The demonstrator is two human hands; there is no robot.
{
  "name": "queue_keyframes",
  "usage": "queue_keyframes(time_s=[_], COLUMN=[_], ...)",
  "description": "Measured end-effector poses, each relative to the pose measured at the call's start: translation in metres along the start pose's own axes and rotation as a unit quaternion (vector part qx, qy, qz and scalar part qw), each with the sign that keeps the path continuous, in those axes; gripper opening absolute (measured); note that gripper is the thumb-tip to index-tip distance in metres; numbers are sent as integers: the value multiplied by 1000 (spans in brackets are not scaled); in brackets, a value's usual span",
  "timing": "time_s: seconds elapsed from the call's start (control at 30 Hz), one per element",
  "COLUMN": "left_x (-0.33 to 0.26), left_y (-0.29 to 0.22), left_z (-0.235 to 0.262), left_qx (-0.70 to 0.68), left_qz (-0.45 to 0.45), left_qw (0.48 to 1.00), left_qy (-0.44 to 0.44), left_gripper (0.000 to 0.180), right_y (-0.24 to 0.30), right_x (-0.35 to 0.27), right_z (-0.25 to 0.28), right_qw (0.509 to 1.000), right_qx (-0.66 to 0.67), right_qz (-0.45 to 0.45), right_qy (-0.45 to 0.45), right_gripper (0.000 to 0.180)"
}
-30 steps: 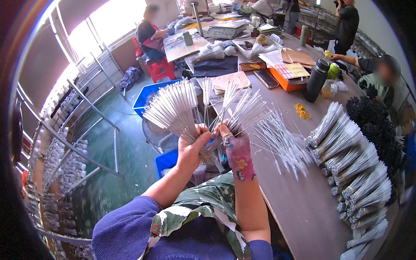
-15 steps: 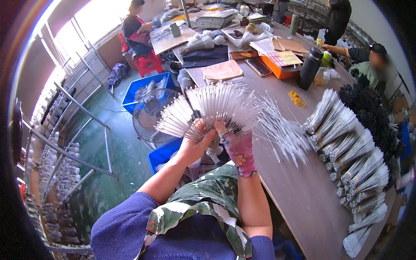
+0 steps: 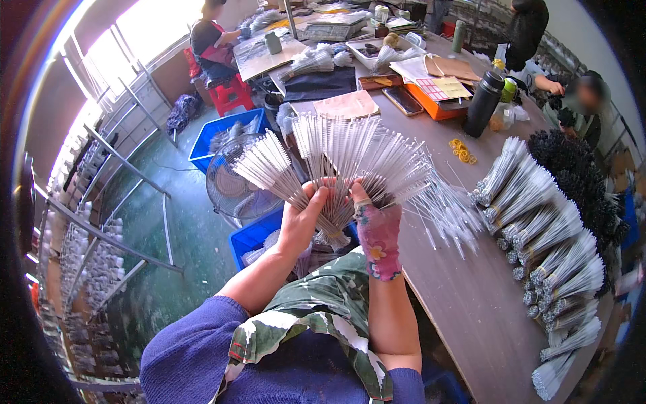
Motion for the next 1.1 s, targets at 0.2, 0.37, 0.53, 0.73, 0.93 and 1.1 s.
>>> queue_keyframes(time_s=[0.2, 0.37, 0.53, 0.73, 0.93, 1.1], left_x=[-4, -2, -10, -38, -83, -127], left_y=[-8, 5, 9, 50, 91, 106], left_z=[-1, -9, -39, -114, -165, -194], left_qx=[-22, -19, -6, 100, 178, -80], left_qz=[-30, 34, 83, 50, -16, 334], left_qw=[999, 992, 957, 861, 806, 676], left_qy=[-10, 120, 278, 496, 564, 652], left_gripper=[24, 30, 45, 63, 92, 96], right_y=[-1, 0, 7, 11, 35, 17], right_x=[0, 0, -20, -62, -128, -183], right_z=[4, 19, 32, 82, 161, 183], right_qw=[1000, 999, 991, 956, 928, 859], right_qx=[18, 19, -109, -274, -294, -432], right_qz=[16, 43, 18, 99, 39, 16], right_qy=[-20, -26, 77, -36, -225, -272], right_gripper=[10, 12, 36, 59, 29, 32])
Point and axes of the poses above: each hand's wrist, its own x-axis towards the middle knuckle, its own z-axis out of the back of the hand, y = z × x, the point moved 6 cm from there along x, towards the middle knuckle, and after that the axes turned 5 degrees about x, right-handed, at the moved point
